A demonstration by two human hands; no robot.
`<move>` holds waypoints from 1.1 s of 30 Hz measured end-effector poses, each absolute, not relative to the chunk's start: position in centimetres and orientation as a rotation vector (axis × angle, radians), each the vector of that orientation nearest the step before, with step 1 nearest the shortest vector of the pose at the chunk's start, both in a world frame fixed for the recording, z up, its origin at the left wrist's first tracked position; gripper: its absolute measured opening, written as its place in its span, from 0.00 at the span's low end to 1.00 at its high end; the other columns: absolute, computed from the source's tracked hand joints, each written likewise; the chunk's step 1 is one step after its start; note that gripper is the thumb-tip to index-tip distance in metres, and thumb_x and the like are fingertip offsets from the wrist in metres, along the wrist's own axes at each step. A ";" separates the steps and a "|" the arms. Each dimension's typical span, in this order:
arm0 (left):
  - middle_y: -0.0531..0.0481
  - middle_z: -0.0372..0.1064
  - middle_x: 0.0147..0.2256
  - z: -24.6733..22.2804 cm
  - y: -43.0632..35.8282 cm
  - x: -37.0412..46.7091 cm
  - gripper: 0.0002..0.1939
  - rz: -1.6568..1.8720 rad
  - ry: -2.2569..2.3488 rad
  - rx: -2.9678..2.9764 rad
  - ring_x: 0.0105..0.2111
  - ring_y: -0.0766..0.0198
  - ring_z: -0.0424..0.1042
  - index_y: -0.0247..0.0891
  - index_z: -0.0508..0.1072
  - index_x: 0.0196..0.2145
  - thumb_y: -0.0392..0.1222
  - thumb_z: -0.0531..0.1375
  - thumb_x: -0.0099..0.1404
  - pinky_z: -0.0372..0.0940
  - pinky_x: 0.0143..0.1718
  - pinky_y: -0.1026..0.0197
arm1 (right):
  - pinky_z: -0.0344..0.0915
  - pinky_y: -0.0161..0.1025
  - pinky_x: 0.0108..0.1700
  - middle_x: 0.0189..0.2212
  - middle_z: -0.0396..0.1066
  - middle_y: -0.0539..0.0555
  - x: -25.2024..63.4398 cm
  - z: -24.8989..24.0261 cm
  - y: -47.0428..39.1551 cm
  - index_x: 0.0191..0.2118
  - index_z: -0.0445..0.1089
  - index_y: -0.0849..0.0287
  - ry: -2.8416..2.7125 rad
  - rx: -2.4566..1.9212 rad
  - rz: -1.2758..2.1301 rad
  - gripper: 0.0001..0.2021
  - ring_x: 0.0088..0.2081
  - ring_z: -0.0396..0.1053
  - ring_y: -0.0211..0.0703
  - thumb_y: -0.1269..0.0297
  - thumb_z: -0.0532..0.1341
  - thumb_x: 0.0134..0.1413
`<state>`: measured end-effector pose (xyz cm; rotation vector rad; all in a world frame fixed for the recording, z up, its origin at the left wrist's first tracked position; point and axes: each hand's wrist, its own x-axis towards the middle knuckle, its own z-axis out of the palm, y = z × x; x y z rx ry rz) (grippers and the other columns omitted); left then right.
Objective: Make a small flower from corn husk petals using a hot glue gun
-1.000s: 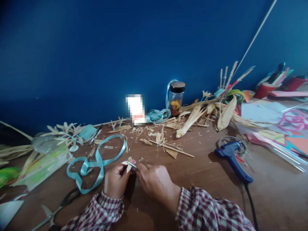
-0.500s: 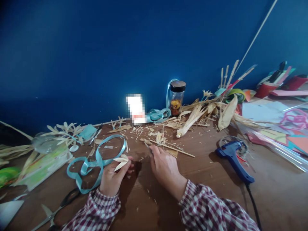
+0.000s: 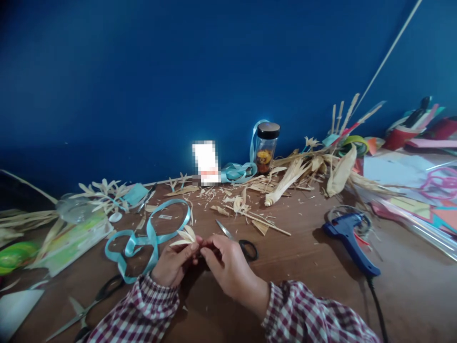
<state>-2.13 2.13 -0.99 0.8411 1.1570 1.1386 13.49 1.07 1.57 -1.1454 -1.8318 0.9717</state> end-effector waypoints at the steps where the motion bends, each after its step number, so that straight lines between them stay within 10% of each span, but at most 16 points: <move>1: 0.52 0.69 0.21 -1.1 2.1 -2.1 0.12 1.131 1.144 0.875 0.19 0.69 0.63 0.35 0.76 0.23 0.47 0.68 0.45 0.63 0.19 0.66 | 0.63 0.31 0.31 0.27 0.70 0.50 13.3 1.4 1.0 0.32 0.67 0.60 -1.800 -1.138 1.037 0.11 0.28 0.66 0.36 0.65 0.51 0.61; 33: 0.53 0.68 0.23 -2.8 1.9 -2.3 0.05 1.115 0.968 1.035 0.23 0.70 0.66 0.35 0.77 0.28 0.40 0.64 0.54 0.64 0.26 0.67 | 0.58 0.32 0.32 0.28 0.66 0.49 13.9 0.3 1.3 0.31 0.61 0.58 -1.921 -1.040 1.081 0.07 0.29 0.62 0.36 0.71 0.49 0.59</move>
